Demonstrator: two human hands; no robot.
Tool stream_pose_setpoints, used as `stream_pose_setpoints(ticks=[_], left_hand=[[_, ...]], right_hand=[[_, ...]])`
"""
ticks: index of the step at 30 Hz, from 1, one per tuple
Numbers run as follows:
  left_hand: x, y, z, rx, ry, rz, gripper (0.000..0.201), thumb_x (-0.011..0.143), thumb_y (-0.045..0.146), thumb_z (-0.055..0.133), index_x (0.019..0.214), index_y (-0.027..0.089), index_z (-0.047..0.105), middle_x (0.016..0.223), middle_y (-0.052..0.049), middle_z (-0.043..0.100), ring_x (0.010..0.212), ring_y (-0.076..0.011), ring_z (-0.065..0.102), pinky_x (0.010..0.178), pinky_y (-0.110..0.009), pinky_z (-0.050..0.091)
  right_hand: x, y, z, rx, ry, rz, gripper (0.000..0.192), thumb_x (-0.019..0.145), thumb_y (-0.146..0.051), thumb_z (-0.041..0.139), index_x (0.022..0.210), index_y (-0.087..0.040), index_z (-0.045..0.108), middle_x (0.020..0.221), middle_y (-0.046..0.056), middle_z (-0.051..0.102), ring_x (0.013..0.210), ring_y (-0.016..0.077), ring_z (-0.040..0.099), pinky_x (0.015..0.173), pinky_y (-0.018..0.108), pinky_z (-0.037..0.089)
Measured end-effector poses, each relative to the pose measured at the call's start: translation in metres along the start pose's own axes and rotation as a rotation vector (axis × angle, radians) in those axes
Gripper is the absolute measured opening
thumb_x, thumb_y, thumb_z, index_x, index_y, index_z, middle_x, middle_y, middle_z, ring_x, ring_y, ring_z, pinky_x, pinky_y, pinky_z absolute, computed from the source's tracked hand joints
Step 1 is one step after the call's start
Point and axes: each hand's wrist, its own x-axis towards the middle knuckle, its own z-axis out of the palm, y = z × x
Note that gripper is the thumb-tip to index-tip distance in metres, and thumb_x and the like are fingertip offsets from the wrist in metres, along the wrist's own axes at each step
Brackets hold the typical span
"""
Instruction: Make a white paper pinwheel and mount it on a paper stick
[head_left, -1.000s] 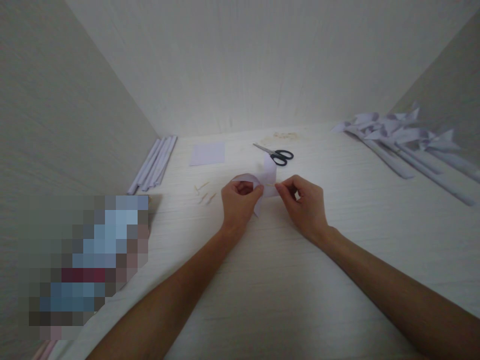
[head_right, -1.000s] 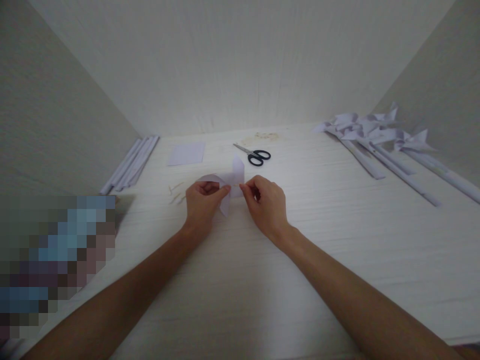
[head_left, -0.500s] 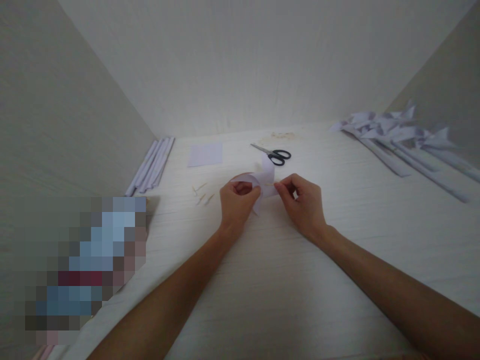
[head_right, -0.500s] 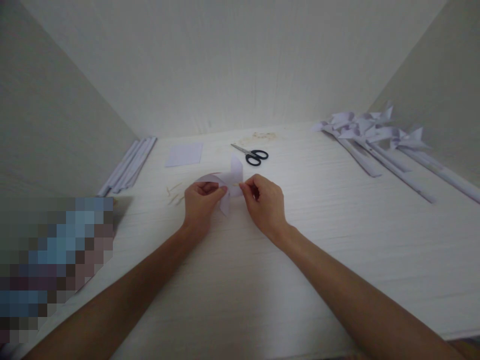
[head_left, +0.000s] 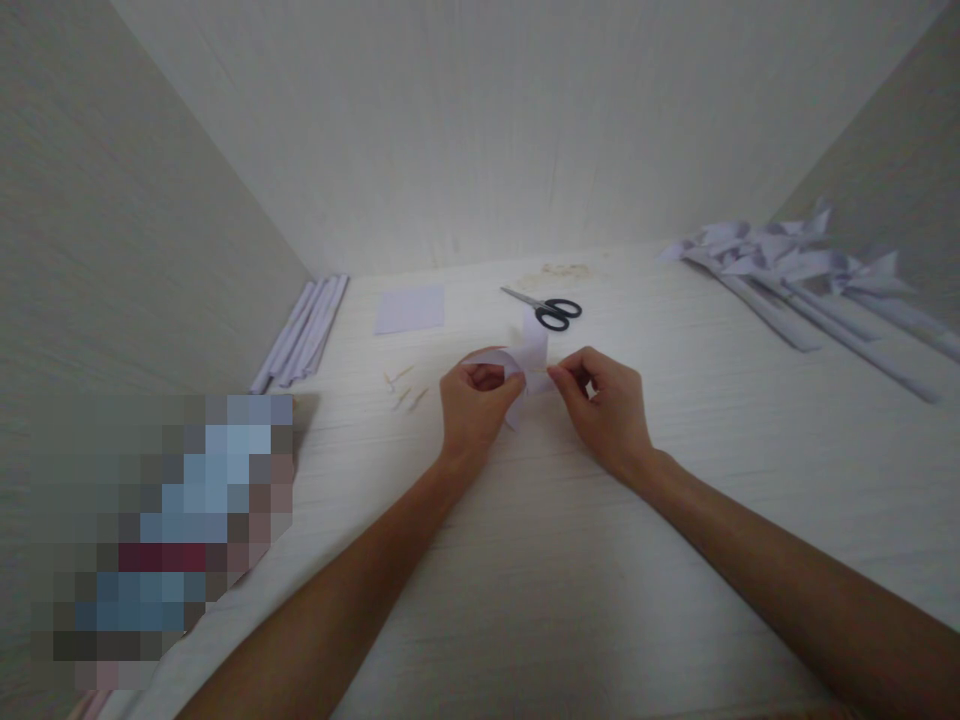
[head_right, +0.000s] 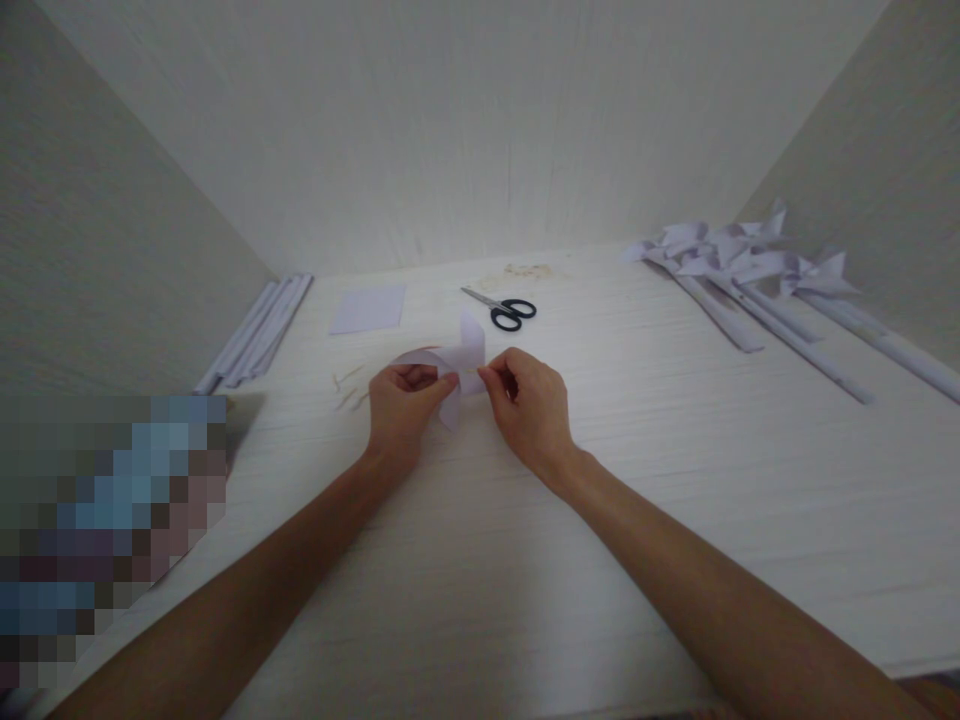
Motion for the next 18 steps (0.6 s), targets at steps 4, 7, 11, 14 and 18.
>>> stream_pose_setpoints(ticks=[4, 7, 11, 14, 18], left_hand=[[0.0009, -0.002, -0.0007, 0.02, 0.012, 0.017, 0.011, 0.052, 0.017, 0.063, 0.061, 0.012, 0.059, 0.059, -0.002, 0.062, 0.053, -0.0111, 0.058, 0.051, -0.021, 0.046], [0.002, -0.0043, -0.0016, 0.052, 0.026, 0.029, 0.011, 0.052, 0.018, 0.063, 0.06, 0.012, 0.058, 0.057, -0.001, 0.061, 0.052, -0.0107, 0.057, 0.049, -0.02, 0.044], [0.0028, -0.0069, -0.0027, 0.087, 0.031, 0.05, 0.013, 0.052, 0.02, 0.063, 0.061, 0.011, 0.059, 0.058, -0.001, 0.061, 0.052, -0.0108, 0.057, 0.047, -0.02, 0.044], [0.0022, -0.006, -0.0028, 0.102, 0.007, 0.058, 0.014, 0.053, 0.019, 0.062, 0.065, 0.011, 0.06, 0.059, -0.002, 0.061, 0.052, -0.0106, 0.057, 0.048, -0.02, 0.044], [0.0005, -0.0024, -0.0025, 0.128, 0.018, 0.05, 0.021, 0.053, 0.018, 0.062, 0.073, 0.011, 0.061, 0.06, -0.001, 0.061, 0.052, -0.0104, 0.057, 0.047, -0.019, 0.044]], right_hand=[[-0.0017, 0.0023, 0.0006, -0.016, -0.032, -0.056, 0.013, 0.075, -0.024, 0.049, 0.064, -0.018, 0.051, 0.055, -0.001, 0.052, 0.051, 0.0112, 0.044, 0.05, 0.024, 0.033], [-0.0031, 0.0045, 0.0013, -0.038, -0.059, -0.131, 0.013, 0.077, -0.024, 0.047, 0.067, -0.018, 0.051, 0.059, 0.0, 0.053, 0.053, 0.0117, 0.045, 0.052, 0.025, 0.033], [-0.003, 0.0057, 0.0016, -0.116, -0.078, -0.194, 0.015, 0.079, -0.023, 0.044, 0.067, -0.018, 0.051, 0.061, 0.001, 0.052, 0.055, 0.0123, 0.044, 0.055, 0.026, 0.033], [-0.002, 0.0054, 0.0016, -0.162, -0.096, -0.175, 0.017, 0.08, -0.023, 0.044, 0.066, -0.017, 0.05, 0.062, 0.002, 0.052, 0.055, 0.0125, 0.044, 0.055, 0.026, 0.033], [-0.0017, 0.0053, 0.0015, -0.132, -0.113, -0.16, 0.018, 0.08, -0.024, 0.044, 0.064, -0.017, 0.049, 0.061, 0.002, 0.052, 0.054, 0.0119, 0.044, 0.052, 0.024, 0.032]])
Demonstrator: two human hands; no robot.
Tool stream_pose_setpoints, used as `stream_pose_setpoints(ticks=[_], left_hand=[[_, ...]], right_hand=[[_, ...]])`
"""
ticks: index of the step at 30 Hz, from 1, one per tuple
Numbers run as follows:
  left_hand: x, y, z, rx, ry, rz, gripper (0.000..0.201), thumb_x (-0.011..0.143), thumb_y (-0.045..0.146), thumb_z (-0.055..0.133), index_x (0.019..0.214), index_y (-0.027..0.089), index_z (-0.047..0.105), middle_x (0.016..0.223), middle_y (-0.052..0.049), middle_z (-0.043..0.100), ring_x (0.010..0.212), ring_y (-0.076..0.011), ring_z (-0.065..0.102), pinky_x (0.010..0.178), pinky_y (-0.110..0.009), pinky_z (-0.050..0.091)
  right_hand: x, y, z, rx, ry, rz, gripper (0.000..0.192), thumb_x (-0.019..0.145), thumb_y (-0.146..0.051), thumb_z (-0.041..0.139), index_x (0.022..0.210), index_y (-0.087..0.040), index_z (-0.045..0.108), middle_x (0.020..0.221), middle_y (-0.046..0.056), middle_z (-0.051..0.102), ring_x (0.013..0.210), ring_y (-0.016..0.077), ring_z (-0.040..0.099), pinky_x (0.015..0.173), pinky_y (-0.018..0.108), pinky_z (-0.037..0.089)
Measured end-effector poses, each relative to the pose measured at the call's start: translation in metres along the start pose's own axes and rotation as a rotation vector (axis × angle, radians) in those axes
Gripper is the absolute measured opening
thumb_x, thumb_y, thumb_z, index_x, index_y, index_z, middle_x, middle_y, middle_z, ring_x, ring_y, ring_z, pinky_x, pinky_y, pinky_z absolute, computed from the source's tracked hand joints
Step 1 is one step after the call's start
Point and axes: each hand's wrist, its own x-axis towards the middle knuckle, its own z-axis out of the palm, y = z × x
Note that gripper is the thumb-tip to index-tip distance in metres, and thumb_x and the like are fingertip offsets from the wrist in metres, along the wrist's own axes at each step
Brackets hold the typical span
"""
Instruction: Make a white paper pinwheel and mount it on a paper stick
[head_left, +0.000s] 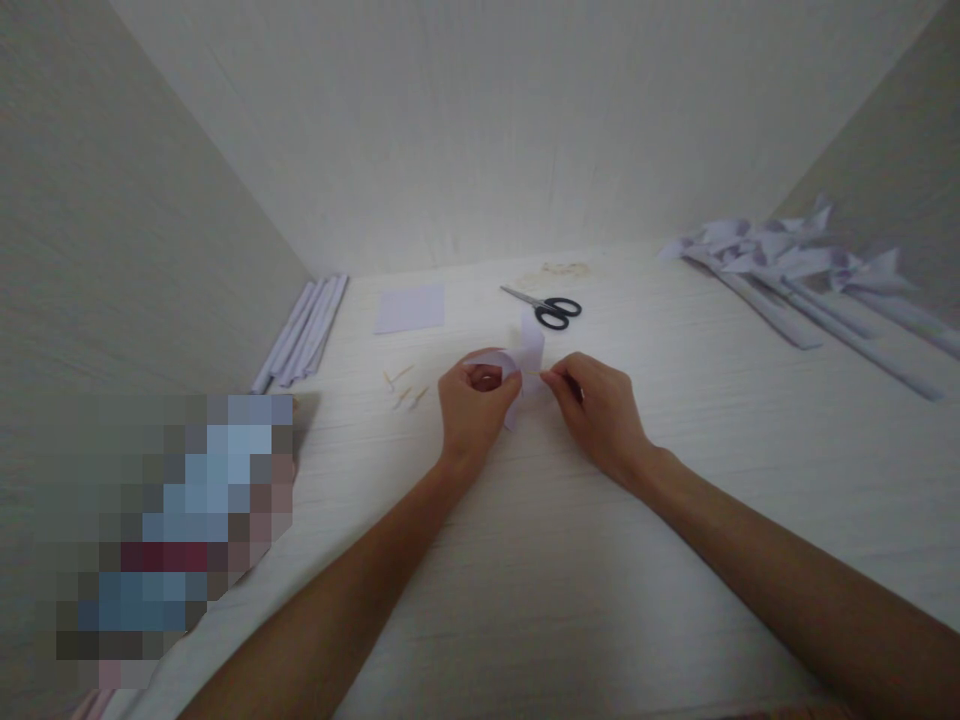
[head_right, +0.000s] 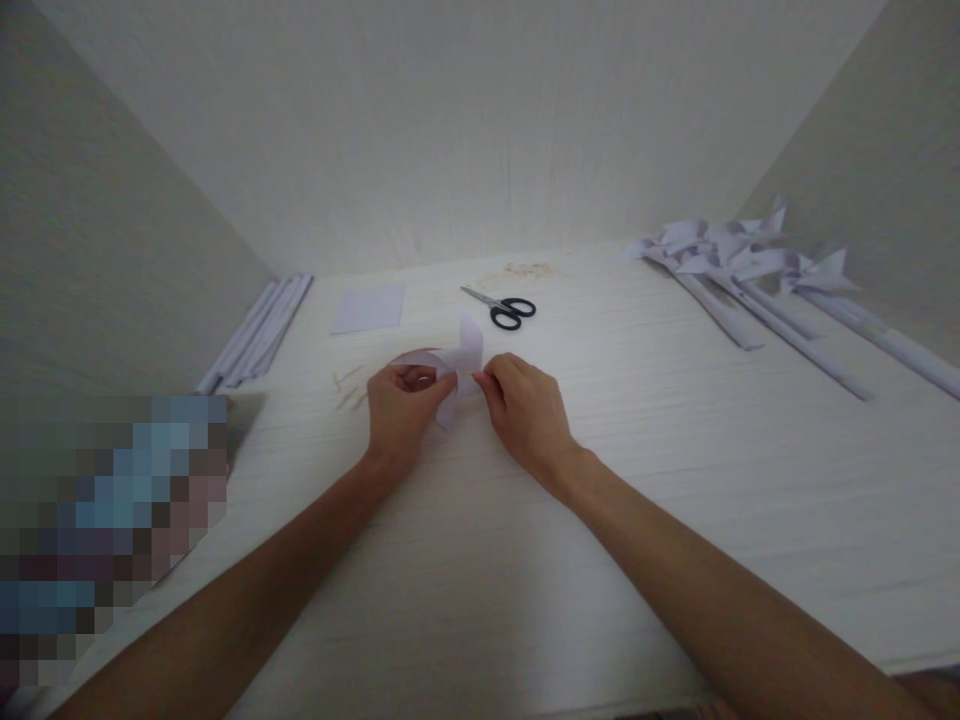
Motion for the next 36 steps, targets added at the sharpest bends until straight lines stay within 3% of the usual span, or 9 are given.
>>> stream_pose_setpoints(ticks=[17, 24, 36], left_hand=[[-0.004, 0.008, 0.002, 0.005, 0.012, 0.025, 0.021, 0.055, 0.015, 0.061, 0.075, 0.012, 0.062, 0.063, -0.002, 0.064, 0.055, -0.0123, 0.06, 0.051, -0.021, 0.048], [-0.006, 0.011, 0.002, -0.002, 0.045, 0.059, 0.023, 0.055, 0.014, 0.06, 0.078, 0.012, 0.06, 0.062, -0.002, 0.063, 0.055, -0.0121, 0.06, 0.052, -0.021, 0.048], [-0.011, 0.007, 0.003, -0.009, 0.067, 0.187, 0.023, 0.059, 0.017, 0.059, 0.081, 0.015, 0.059, 0.067, -0.001, 0.063, 0.058, -0.0113, 0.06, 0.058, -0.021, 0.049]], right_hand=[[-0.001, -0.003, 0.002, 0.057, 0.044, -0.034, 0.015, 0.079, -0.02, 0.044, 0.066, -0.018, 0.05, 0.063, 0.001, 0.052, 0.055, 0.0109, 0.044, 0.052, 0.023, 0.033], [0.001, -0.007, 0.003, 0.003, 0.035, 0.033, 0.022, 0.079, -0.022, 0.043, 0.058, -0.018, 0.047, 0.055, 0.001, 0.05, 0.05, 0.0109, 0.041, 0.05, 0.024, 0.03], [0.0, -0.013, 0.003, 0.127, 0.095, 0.007, 0.017, 0.076, -0.017, 0.045, 0.06, -0.018, 0.05, 0.06, 0.001, 0.049, 0.054, 0.0103, 0.043, 0.05, 0.022, 0.032]])
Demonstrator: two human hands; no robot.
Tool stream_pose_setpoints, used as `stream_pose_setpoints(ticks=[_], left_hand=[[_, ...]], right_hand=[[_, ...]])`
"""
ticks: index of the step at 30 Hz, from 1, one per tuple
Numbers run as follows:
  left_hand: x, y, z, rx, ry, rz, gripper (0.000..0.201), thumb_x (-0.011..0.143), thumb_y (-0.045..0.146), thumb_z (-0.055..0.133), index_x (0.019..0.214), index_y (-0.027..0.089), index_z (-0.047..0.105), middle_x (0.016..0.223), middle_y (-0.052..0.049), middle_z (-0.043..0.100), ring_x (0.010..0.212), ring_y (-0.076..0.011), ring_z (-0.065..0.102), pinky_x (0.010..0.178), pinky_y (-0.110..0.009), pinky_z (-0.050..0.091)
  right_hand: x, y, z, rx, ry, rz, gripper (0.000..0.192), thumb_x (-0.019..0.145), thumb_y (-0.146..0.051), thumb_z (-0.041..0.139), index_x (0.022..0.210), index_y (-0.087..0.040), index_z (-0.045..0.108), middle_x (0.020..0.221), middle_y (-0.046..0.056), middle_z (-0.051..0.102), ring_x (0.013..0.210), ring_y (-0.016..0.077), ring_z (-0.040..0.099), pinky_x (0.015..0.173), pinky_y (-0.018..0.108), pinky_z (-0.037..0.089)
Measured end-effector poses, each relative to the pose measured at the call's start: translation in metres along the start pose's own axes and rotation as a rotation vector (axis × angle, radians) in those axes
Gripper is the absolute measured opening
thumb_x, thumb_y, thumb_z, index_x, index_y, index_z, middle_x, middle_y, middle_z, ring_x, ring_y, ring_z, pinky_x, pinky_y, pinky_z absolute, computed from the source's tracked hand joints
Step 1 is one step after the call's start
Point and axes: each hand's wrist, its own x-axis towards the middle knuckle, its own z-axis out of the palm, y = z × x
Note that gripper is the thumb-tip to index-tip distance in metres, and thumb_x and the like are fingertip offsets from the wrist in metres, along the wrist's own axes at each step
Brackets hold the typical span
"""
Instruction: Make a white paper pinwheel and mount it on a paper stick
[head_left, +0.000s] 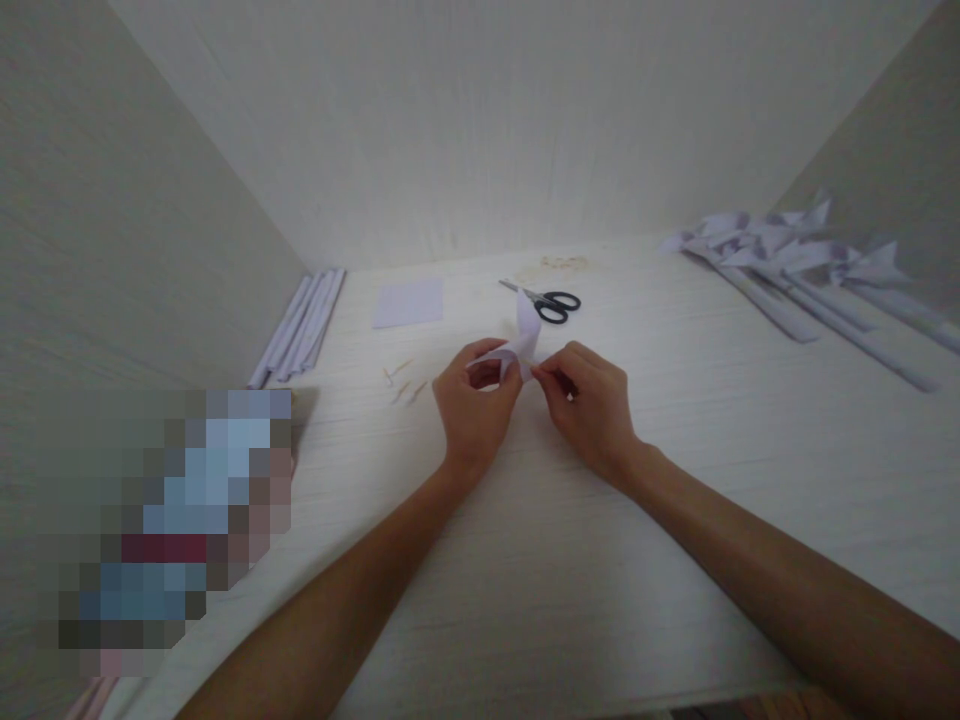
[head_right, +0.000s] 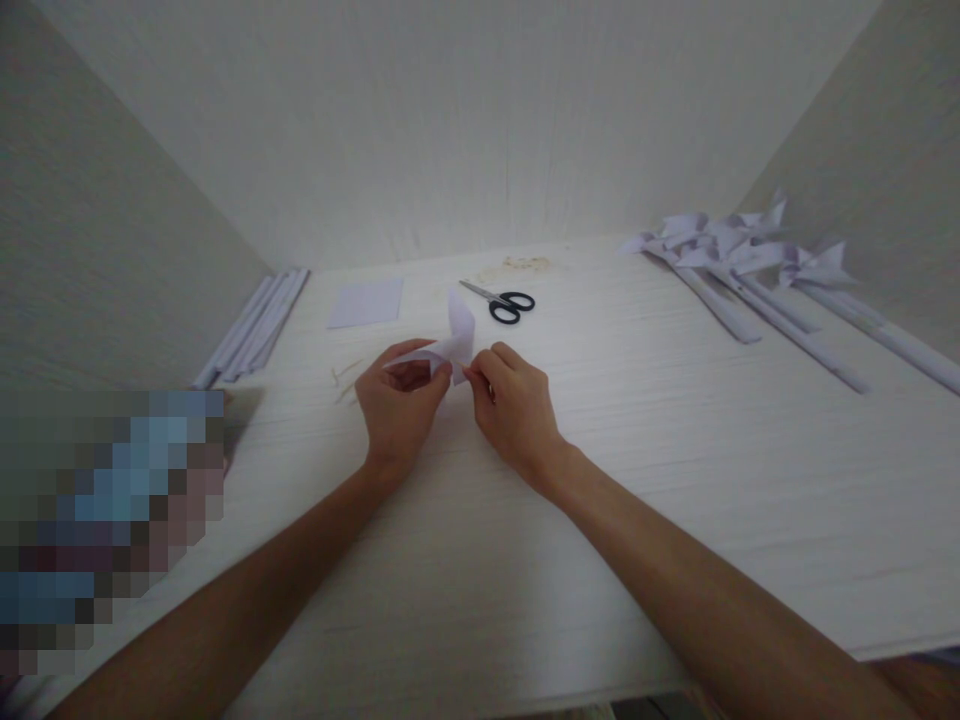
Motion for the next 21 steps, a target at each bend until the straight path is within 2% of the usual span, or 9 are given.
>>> stream_pose_setpoints(ticks=[12, 16, 21], left_hand=[[-0.0018, 0.0034, -0.0004, 0.055, 0.011, 0.024, 0.022, 0.059, 0.016, 0.06, 0.081, 0.016, 0.058, 0.066, -0.001, 0.064, 0.059, -0.0117, 0.061, 0.058, -0.021, 0.05], [-0.0021, 0.0013, -0.0011, 0.071, -0.005, 0.068, 0.021, 0.061, 0.017, 0.059, 0.082, 0.016, 0.059, 0.069, -0.001, 0.064, 0.061, -0.0116, 0.061, 0.059, -0.021, 0.05], [-0.0013, -0.0031, -0.0013, 0.104, -0.02, 0.105, 0.023, 0.06, 0.016, 0.059, 0.083, 0.017, 0.059, 0.068, 0.0, 0.064, 0.058, -0.0113, 0.061, 0.057, -0.021, 0.05]], right_hand=[[0.0039, -0.005, -0.0003, 0.214, -0.113, 0.238, 0.02, 0.073, -0.017, 0.048, 0.054, -0.016, 0.055, 0.048, -0.002, 0.051, 0.045, 0.0087, 0.043, 0.046, 0.021, 0.031], [0.0046, -0.0022, -0.0009, 0.188, -0.057, 0.219, 0.014, 0.07, -0.015, 0.052, 0.058, -0.015, 0.059, 0.051, -0.001, 0.053, 0.046, 0.0087, 0.043, 0.046, 0.022, 0.032], [0.0049, 0.0007, -0.0031, 0.102, 0.022, 0.083, 0.013, 0.067, -0.012, 0.054, 0.055, -0.014, 0.058, 0.051, -0.002, 0.045, 0.048, 0.0081, 0.04, 0.046, 0.021, 0.03]])
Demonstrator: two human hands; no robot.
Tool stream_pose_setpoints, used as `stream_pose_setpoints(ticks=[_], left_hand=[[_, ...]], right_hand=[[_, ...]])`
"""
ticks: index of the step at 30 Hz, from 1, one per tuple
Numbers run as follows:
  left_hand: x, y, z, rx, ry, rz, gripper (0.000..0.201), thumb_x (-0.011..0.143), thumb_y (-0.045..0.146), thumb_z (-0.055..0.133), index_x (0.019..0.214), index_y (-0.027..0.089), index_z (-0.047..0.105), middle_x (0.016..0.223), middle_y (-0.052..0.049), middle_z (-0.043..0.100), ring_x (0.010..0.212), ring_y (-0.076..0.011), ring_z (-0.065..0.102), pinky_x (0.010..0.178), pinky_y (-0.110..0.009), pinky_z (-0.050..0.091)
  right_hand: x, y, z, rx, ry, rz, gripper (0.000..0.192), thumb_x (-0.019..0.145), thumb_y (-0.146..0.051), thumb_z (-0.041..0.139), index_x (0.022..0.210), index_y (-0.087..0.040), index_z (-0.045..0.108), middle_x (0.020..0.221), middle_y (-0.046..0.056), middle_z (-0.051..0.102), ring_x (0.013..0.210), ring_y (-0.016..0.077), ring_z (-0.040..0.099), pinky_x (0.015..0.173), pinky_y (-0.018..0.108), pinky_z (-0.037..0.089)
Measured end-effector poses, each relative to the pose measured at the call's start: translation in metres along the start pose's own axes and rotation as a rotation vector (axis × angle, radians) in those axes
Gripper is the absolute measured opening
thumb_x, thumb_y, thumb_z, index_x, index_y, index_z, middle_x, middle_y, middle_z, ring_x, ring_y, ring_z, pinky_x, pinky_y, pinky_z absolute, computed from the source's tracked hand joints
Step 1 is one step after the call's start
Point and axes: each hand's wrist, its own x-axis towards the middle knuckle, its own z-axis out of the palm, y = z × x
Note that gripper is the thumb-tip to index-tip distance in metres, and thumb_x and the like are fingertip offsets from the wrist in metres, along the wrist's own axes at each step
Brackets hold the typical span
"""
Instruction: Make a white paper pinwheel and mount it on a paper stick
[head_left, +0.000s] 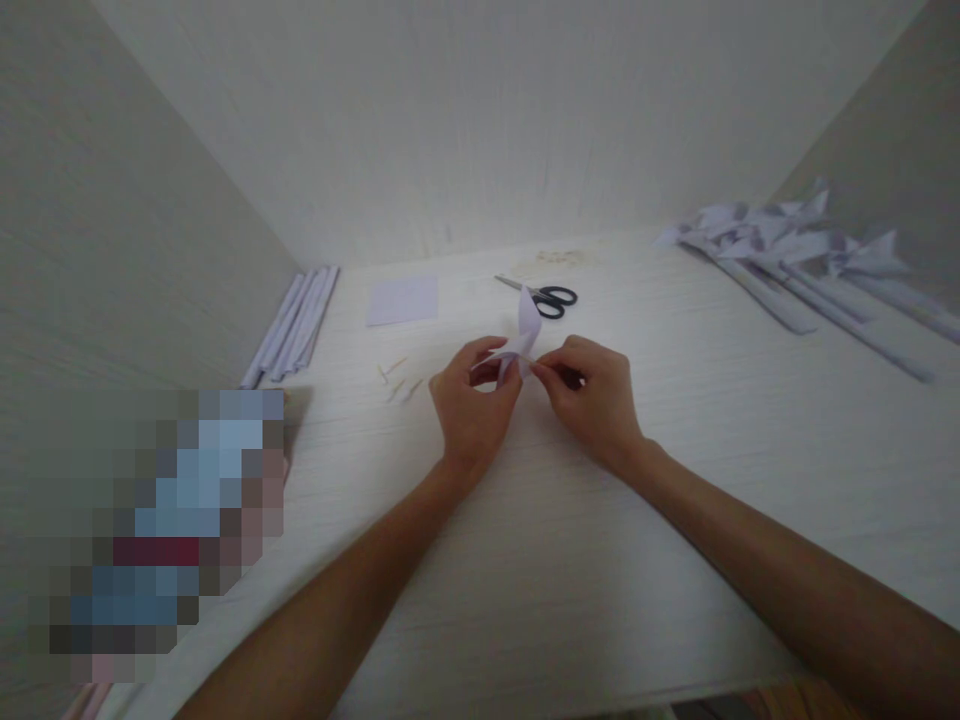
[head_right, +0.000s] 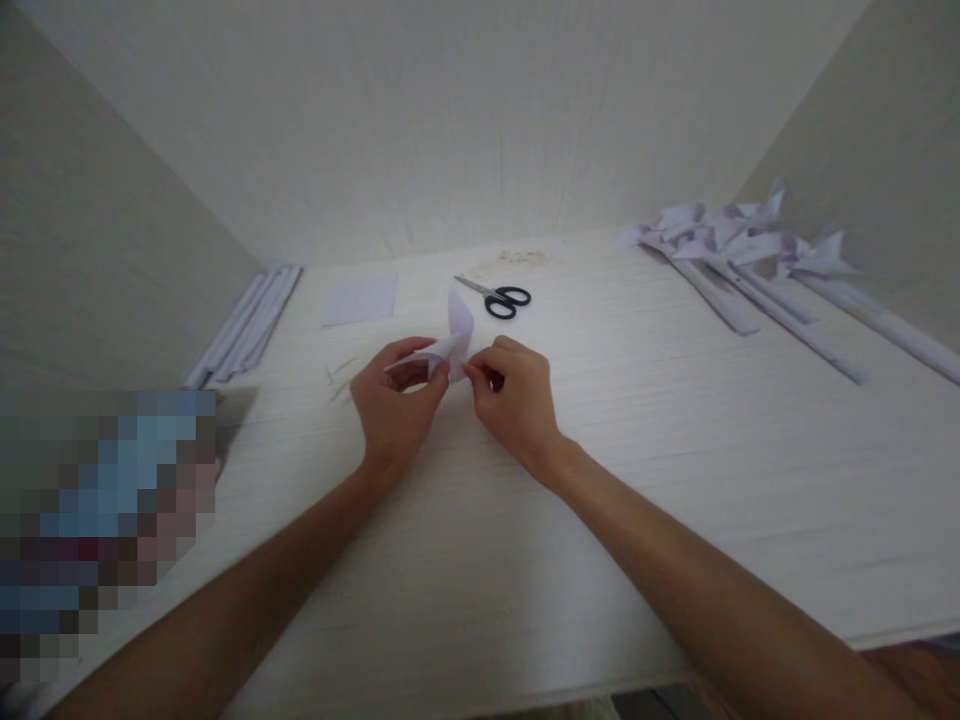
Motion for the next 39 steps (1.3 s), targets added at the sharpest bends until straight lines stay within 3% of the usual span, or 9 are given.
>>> stream_pose_setpoints(ticks=[5, 12, 22, 33, 39], left_hand=[[-0.0001, -0.0007, 0.0, 0.009, -0.004, 0.009, 0.023, 0.061, 0.016, 0.058, 0.084, 0.017, 0.059, 0.068, 0.0, 0.064, 0.058, -0.0111, 0.061, 0.057, -0.021, 0.05], [-0.0008, 0.0011, -0.0005, 0.066, 0.013, 0.061, 0.023, 0.062, 0.016, 0.058, 0.084, 0.017, 0.059, 0.072, 0.0, 0.063, 0.059, -0.0099, 0.061, 0.057, -0.02, 0.05], [-0.002, 0.0005, -0.0012, 0.069, -0.021, 0.048, 0.025, 0.062, 0.017, 0.058, 0.087, 0.017, 0.059, 0.07, 0.0, 0.062, 0.06, -0.0106, 0.061, 0.058, -0.021, 0.05], [0.0006, -0.0028, 0.0003, -0.005, 0.008, 0.007, 0.026, 0.061, 0.017, 0.059, 0.087, 0.015, 0.059, 0.073, -0.003, 0.064, 0.06, -0.0114, 0.061, 0.059, -0.023, 0.051], [-0.0002, -0.0022, 0.0007, 0.001, -0.012, -0.018, 0.027, 0.06, 0.017, 0.059, 0.087, 0.016, 0.059, 0.069, -0.001, 0.064, 0.058, -0.0113, 0.061, 0.058, -0.022, 0.05]], right_hand=[[-0.0015, 0.0009, -0.0016, -0.049, -0.008, -0.083, 0.015, 0.07, -0.01, 0.052, 0.056, -0.014, 0.058, 0.054, -0.002, 0.043, 0.049, 0.0079, 0.039, 0.047, 0.021, 0.029], [-0.0014, 0.0001, -0.0021, -0.186, -0.191, -0.091, 0.02, 0.076, -0.011, 0.042, 0.064, -0.013, 0.057, 0.06, 0.001, 0.048, 0.056, 0.0101, 0.043, 0.053, 0.023, 0.031], [-0.0009, 0.0005, -0.0049, -0.192, -0.062, -0.145, 0.019, 0.073, -0.01, 0.044, 0.062, -0.013, 0.059, 0.059, 0.0, 0.043, 0.052, 0.0087, 0.04, 0.049, 0.022, 0.029], [0.0018, 0.0006, -0.007, -0.331, -0.251, -0.215, 0.024, 0.08, -0.009, 0.036, 0.073, -0.013, 0.058, 0.068, 0.003, 0.052, 0.059, 0.0112, 0.044, 0.055, 0.024, 0.031], [0.0012, 0.0033, -0.0064, -0.311, -0.156, -0.203, 0.023, 0.078, -0.01, 0.039, 0.067, -0.015, 0.058, 0.065, 0.002, 0.049, 0.058, 0.0109, 0.043, 0.053, 0.023, 0.03]])
